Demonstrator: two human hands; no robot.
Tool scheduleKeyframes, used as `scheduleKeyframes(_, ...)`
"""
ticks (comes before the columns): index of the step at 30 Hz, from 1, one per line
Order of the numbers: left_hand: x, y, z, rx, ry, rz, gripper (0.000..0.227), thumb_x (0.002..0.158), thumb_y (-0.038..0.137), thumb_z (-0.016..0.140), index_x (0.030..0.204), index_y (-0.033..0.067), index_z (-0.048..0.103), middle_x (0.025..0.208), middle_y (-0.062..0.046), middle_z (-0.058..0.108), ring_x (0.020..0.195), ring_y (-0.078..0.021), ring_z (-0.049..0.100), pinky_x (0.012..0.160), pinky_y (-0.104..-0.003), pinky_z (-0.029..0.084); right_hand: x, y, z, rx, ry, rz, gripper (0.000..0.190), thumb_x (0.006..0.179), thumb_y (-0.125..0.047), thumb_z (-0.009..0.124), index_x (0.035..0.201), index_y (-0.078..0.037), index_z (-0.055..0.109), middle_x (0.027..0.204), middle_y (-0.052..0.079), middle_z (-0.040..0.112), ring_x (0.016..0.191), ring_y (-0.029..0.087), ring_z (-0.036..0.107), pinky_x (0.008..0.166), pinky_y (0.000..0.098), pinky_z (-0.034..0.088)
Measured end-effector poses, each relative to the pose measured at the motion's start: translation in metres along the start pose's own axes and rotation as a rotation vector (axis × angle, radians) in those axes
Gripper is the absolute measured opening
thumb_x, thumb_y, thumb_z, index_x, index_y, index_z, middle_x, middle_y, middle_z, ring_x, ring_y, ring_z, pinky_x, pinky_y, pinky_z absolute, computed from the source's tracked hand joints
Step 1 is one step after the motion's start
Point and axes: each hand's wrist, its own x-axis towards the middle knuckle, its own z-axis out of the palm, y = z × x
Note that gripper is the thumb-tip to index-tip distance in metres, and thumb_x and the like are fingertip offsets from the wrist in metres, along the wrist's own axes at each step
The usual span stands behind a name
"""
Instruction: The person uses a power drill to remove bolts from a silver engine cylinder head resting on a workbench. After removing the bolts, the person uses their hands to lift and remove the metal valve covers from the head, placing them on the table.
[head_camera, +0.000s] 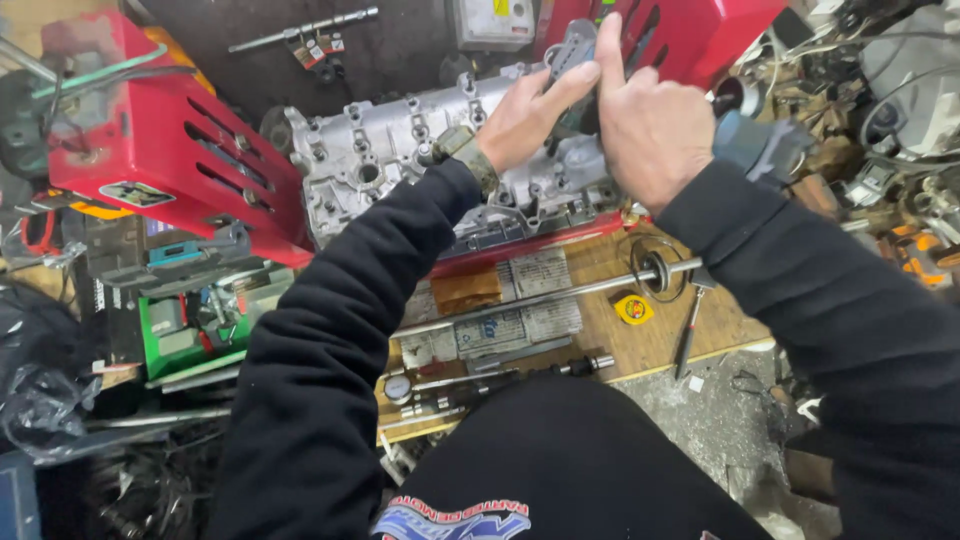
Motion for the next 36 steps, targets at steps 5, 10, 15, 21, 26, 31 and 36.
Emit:
scheduleKeyframes(5, 0.002, -0.01, -0.001, -0.115, 0.0, 0.012, 0.052, 0.096, 0.056, 0.052, 0.092, 0.0076, 0.071, 0.088, 0.003, 0.067, 0.08, -0.0086, 0.057, 0.073, -0.026, 0.047, 0.008, -0.001, -0.005, 0.006, 0.025, -0.042, 0.077, 0.099, -0.028, 0.063, 0.167, -0.002, 0.035, 0.082, 0.002, 0.069, 0.052, 0.015, 0.067, 0.043, 0.0288, 0.052)
scheduleKeyframes(10, -0.013, -0.01, 0.005, -0.094, -0.007, 0.001, 0.061, 0.093, 0.059, 0.054, 0.122, 0.0074, 0.069, 0.108, -0.007, 0.074, 0.098, -0.0179, 0.068, 0.087, -0.03, 0.053, -0.01, -0.01, 0.0, -0.17, 0.115, 0.02, 0.066, 0.107, -0.039, 0.062, 0.164, -0.01, 0.045, 0.08, -0.008, 0.059, 0.054, 0.006, 0.06, 0.049, 0.0229, 0.049)
scheduleKeyframes(15, -0.006, -0.007, 0.003, -0.117, 0.012, 0.017, 0.057, 0.091, 0.061, 0.053, 0.094, 0.0068, 0.07, 0.09, 0.0, 0.07, 0.083, -0.0105, 0.061, 0.077, -0.026, 0.052, -0.003, -0.009, -0.002, 0.039, -0.069, -0.022, 0.078, 0.096, -0.032, 0.068, 0.162, -0.001, 0.038, 0.081, 0.001, 0.069, 0.051, 0.017, 0.07, 0.043, 0.0289, 0.053)
scheduleKeyframes(21, -0.012, -0.005, -0.006, -0.055, -0.019, 0.022, 0.063, 0.09, 0.068, 0.048, 0.097, 0.0098, 0.071, 0.092, 0.0, 0.072, 0.083, -0.0116, 0.064, 0.076, -0.027, 0.051, 0.001, -0.01, -0.005, -0.019, -0.015, -0.046, 0.07, 0.1, -0.033, 0.065, 0.161, -0.007, 0.044, 0.081, -0.001, 0.069, 0.052, 0.014, 0.07, 0.042, 0.0271, 0.053)
scheduleKeyframes(26, -0.013, 0.003, -0.006, -0.065, 0.006, 0.0, 0.064, 0.087, 0.069, 0.048, 0.092, 0.0106, 0.074, 0.087, 0.002, 0.072, 0.08, -0.0095, 0.063, 0.072, -0.024, 0.049, 0.002, -0.005, -0.009, -0.018, 0.005, -0.045, 0.067, 0.094, -0.033, 0.069, 0.154, -0.01, 0.051, 0.078, -0.002, 0.069, 0.048, 0.013, 0.068, 0.041, 0.0252, 0.052)
scheduleKeyframes(31, -0.011, 0.012, -0.005, -0.059, 0.005, 0.044, 0.066, 0.088, 0.069, 0.048, 0.091, 0.0094, 0.077, 0.086, 0.003, 0.075, 0.078, -0.0073, 0.063, 0.07, -0.025, 0.05, 0.002, 0.0, -0.008, -0.029, 0.002, -0.049, 0.066, 0.09, -0.036, 0.072, 0.148, -0.009, 0.056, 0.078, -0.002, 0.069, 0.048, 0.012, 0.068, 0.043, 0.0235, 0.052)
scheduleKeyframes(36, -0.011, 0.016, -0.003, -0.081, 0.002, 0.022, 0.068, 0.086, 0.07, 0.047, 0.092, 0.0099, 0.077, 0.086, 0.002, 0.075, 0.077, -0.0081, 0.065, 0.068, -0.025, 0.051, 0.001, -0.001, -0.006, -0.012, -0.003, -0.035, 0.06, 0.088, -0.035, 0.073, 0.14, -0.008, 0.059, 0.078, 0.0, 0.069, 0.048, 0.013, 0.069, 0.043, 0.0246, 0.052)
